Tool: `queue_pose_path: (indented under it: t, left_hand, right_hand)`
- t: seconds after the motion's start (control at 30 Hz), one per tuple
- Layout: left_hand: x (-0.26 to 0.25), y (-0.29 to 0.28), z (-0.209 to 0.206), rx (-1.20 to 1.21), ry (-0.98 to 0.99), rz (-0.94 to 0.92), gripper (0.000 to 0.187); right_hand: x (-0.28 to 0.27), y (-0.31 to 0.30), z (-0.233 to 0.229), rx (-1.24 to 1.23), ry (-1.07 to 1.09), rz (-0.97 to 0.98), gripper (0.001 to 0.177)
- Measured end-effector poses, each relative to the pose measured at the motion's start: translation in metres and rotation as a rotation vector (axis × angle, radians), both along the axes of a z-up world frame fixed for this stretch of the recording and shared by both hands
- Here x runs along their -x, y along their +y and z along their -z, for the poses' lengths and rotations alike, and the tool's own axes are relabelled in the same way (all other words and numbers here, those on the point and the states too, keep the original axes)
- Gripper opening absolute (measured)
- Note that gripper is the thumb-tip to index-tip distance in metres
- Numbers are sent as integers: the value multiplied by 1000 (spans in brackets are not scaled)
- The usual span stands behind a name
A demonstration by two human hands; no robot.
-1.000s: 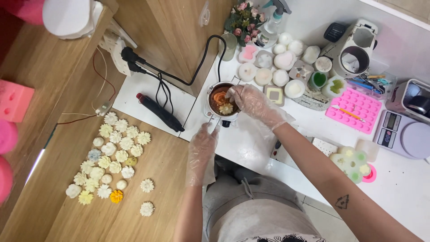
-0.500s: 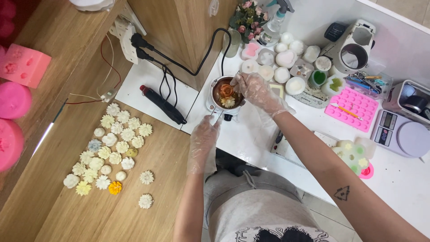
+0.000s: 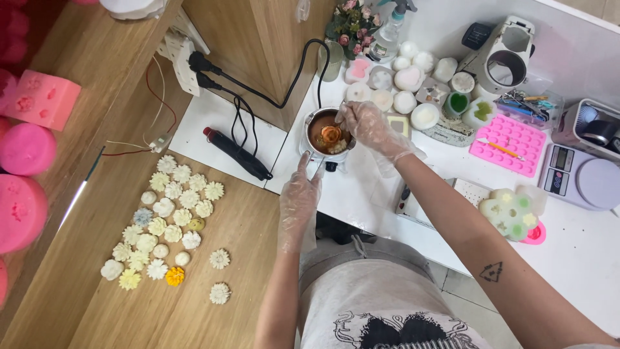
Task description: Melting decorative wax flowers in a small pot using a heat gun and stirring them.
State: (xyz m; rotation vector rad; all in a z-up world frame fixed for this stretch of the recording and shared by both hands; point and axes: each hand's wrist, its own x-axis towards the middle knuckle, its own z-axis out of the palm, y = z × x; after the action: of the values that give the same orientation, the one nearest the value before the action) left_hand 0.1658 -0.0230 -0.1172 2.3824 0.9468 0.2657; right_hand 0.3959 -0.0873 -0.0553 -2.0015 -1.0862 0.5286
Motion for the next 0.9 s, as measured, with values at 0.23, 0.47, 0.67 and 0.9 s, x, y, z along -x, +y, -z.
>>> queue_pose_path:
  t: [0.23, 0.47, 0.67, 0.9]
  left_hand:
    - [2, 9, 10, 37, -20, 63, 61]
    - [4, 7, -3, 125, -66, 34, 55]
    - [3, 11, 3, 99, -84, 51, 56]
    - [5, 16, 1, 156, 23, 50, 55]
  right_hand:
    - [15, 0, -25, -110, -113, -11, 33]
    - [7, -2, 2, 71, -384, -76, 30]
    - [14, 0, -14, 41, -92, -30, 32]
    - [11, 5, 9, 3, 15, -11, 32]
